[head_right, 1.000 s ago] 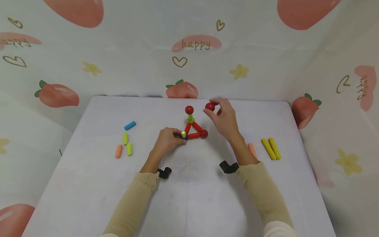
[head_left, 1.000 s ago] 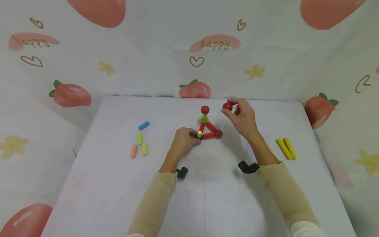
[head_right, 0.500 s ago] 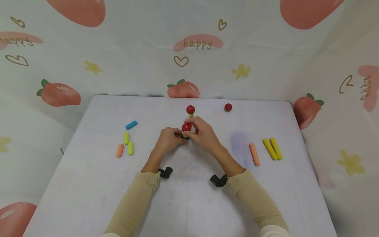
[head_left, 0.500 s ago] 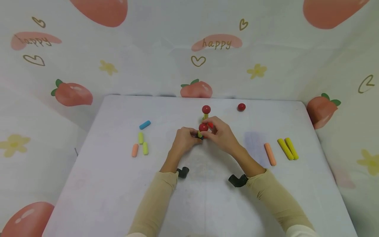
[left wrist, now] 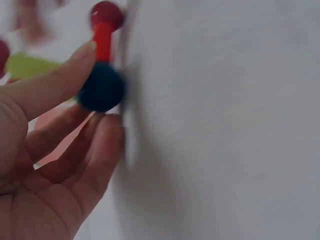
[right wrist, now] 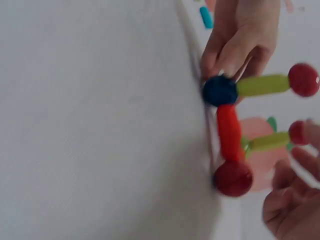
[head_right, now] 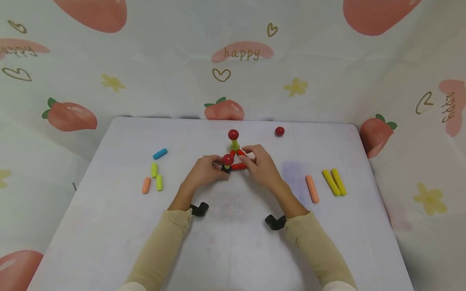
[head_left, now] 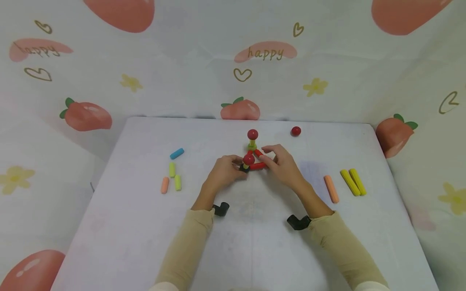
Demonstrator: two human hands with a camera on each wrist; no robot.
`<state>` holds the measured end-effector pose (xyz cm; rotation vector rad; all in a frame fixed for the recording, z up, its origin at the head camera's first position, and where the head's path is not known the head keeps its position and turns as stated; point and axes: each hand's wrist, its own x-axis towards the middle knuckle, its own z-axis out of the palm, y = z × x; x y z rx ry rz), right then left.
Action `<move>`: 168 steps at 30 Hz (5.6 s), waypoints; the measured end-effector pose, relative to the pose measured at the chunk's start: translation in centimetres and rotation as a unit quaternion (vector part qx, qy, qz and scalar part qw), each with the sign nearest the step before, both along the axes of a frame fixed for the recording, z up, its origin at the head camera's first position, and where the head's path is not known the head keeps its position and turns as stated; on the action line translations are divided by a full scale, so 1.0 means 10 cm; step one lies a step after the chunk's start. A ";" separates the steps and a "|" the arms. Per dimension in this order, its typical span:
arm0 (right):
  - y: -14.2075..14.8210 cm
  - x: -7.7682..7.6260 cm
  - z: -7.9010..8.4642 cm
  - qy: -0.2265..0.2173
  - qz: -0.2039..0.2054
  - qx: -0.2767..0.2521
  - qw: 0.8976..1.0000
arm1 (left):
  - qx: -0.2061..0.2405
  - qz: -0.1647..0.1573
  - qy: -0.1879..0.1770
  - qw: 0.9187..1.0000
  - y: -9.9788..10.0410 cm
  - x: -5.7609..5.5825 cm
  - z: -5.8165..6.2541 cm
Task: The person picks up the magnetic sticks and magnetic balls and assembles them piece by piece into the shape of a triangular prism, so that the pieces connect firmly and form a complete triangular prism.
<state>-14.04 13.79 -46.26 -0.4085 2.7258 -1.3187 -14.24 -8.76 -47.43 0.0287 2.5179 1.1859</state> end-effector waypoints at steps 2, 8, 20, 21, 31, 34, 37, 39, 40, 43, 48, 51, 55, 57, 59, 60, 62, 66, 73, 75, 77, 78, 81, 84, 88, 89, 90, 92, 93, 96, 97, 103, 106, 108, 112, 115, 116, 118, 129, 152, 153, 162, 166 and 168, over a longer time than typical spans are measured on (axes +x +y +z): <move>0.08 -0.01 -0.08 -0.033 -0.018 0.040 0.999 | -0.003 -0.006 -0.010 1.000 -0.05 -0.03 0.02; 0.18 -0.07 -0.24 -0.060 -0.020 0.095 0.994 | -0.013 -0.021 -0.034 0.999 -0.12 -0.10 0.06; 0.29 -0.27 -0.20 -0.051 -0.023 0.093 0.994 | 0.005 0.025 0.029 0.999 -0.07 -0.18 0.01; 0.28 -0.23 -0.19 -0.059 -0.027 0.095 0.993 | 0.009 0.026 0.031 0.999 -0.07 -0.20 0.00; 0.01 0.18 -0.22 -0.105 0.001 0.102 0.989 | 0.002 -0.008 0.051 0.999 -0.10 -0.35 -0.06; -0.05 0.20 -0.24 -0.083 -0.022 0.117 0.989 | -0.006 -0.016 0.063 0.998 -0.08 -0.35 -0.06; -0.01 0.17 -0.22 -0.073 -0.041 0.133 0.988 | -0.027 -0.016 0.074 0.997 -0.05 -0.33 -0.04; 0.04 0.12 -0.20 -0.060 -0.040 0.149 0.986 | -0.040 -0.013 0.070 0.997 -0.03 -0.30 -0.01; 0.08 0.09 -0.19 -0.051 -0.038 0.156 0.986 | -0.046 -0.011 0.067 0.997 -0.02 -0.28 0.01; 0.17 0.01 -0.19 -0.016 -0.019 0.171 0.985 | -0.061 -0.013 0.056 0.997 0.03 -0.23 0.04; 0.25 -0.09 -0.23 0.029 0.003 0.160 0.987 | -0.062 -0.003 0.068 0.996 0.09 -0.21 0.03; 0.26 -0.12 -0.25 0.038 0.007 0.156 0.987 | -0.060 0.012 0.077 0.995 0.11 -0.21 0.02; 0.26 -0.10 -0.25 0.037 -0.004 0.189 0.981 | -0.059 0.026 0.073 0.995 0.13 -0.21 0.02; 0.27 -0.07 -0.22 0.039 -0.016 0.224 0.974 | -0.061 0.030 0.066 0.996 0.13 -0.20 0.04; 0.32 -0.02 -0.19 0.039 -0.033 0.265 0.963 | -0.065 0.031 0.061 0.996 0.15 -0.20 0.05; 0.35 0.01 -0.17 0.036 -0.041 0.281 0.958 | -0.068 0.032 0.059 0.995 0.17 -0.20 0.06; 0.43 0.07 -0.14 0.029 -0.054 0.299 0.952 | -0.077 0.035 0.056 0.995 0.18 -0.20 0.07; 0.66 0.18 -0.07 0.011 -0.060 0.309 0.949 | -0.093 0.046 0.051 0.993 0.20 -0.19 0.08; 1.13 0.40 -0.06 -0.001 -0.068 0.332 0.941 | -0.098 0.045 0.052 0.993 0.20 -0.19 0.07; 1.23 0.47 -0.08 -0.005 -0.069 0.338 0.939 | -0.098 0.045 0.048 0.993 0.19 -0.18 0.06; 1.32 0.53 -0.10 -0.005 -0.070 0.337 0.939 | -0.099 0.048 0.045 0.993 0.19 -0.18 0.05; 1.36 0.56 -0.10 -0.005 -0.071 0.337 0.939 | -0.100 0.049 0.044 0.993 0.19 -0.18 0.06; 1.45 0.63 -0.12 0.002 -0.078 0.338 0.938 | -0.104 0.050 0.047 0.992 0.19 -0.18 0.06; 1.50 0.69 -0.15 0.029 -0.083 0.347 0.934 | -0.107 0.049 0.049 0.992 0.19 -0.18 0.06; 1.51 0.72 -0.20 0.076 -0.076 0.341 0.934 | -0.107 0.047 0.050 0.992 0.19 -0.18 0.07; 1.50 0.72 -0.21 0.085 -0.072 0.331 0.937 | -0.108 0.047 0.050 0.992 0.19 -0.18 0.08; 1.48 0.71 -0.21 0.088 -0.066 0.324 0.940 | -0.107 0.048 0.050 0.992 0.19 -0.18 0.08; 1.44 0.69 -0.21 0.085 -0.054 0.303 0.948 | -0.109 0.048 0.054 0.991 0.19 -0.18 0.08; 1.42 0.68 -0.20 0.085 -0.047 0.295 0.950 | -0.109 0.048 0.055 0.991 0.19 -0.18 0.07; 1.33 0.60 -0.13 0.089 -0.033 0.269 0.958 | -0.111 0.047 0.058 0.991 0.19 -0.19 0.06; 1.30 0.57 -0.09 0.094 -0.031 0.253 0.962 | -0.111 0.047 0.059 0.991 0.19 -0.18 0.05; 0.94 0.21 0.32 0.131 -0.049 0.133 0.981 | -0.114 0.048 0.051 0.991 0.19 -0.17 0.03; 0.70 0.01 0.55 0.167 -0.042 0.073 0.982 | -0.112 0.050 0.047 0.991 0.19 -0.17 0.03; 0.53 -0.11 0.65 0.190 -0.033 0.037 0.981 | -0.109 0.051 0.048 0.992 0.19 -0.16 0.03; 0.19 -0.31 0.73 0.209 -0.009 -0.020 0.978 | -0.109 0.053 0.055 0.991 0.18 -0.16 0.03; 0.00 -0.41 0.68 0.198 0.012 -0.042 0.979 | -0.111 0.048 0.060 0.991 0.17 -0.17 0.02; -0.04 -0.44 0.65 0.192 0.020 -0.043 0.980 | -0.111 0.046 0.061 0.991 0.17 -0.17 0.03; -0.11 -0.47 0.59 0.174 0.040 -0.035 0.983 | -0.112 0.045 0.061 0.991 0.17 -0.18 0.03; -0.12 -0.50 0.40 0.104 0.085 0.109 0.985 | -0.112 0.051 0.049 0.991 0.18 -0.19 0.09; -0.15 -0.43 0.23 0.240 0.090 0.211 0.943 | -0.143 0.052 0.059 0.987 0.22 -0.19 0.12; -0.15 -0.43 0.23 0.241 0.089 0.212 0.943 | -0.146 0.053 0.062 0.986 0.22 -0.19 0.12; 0.06 -0.39 0.26 0.104 0.052 0.064 0.991 | -0.149 0.050 0.058 0.986 0.24 -0.19 0.10; 0.17 -0.36 0.10 -0.010 0.013 -0.007 1.000 | -0.151 0.058 0.060 0.985 0.22 -0.18 0.11; 0.18 -0.34 -0.04 -0.042 -0.002 -0.004 0.999 | -0.151 0.060 0.060 0.985 0.22 -0.18 0.11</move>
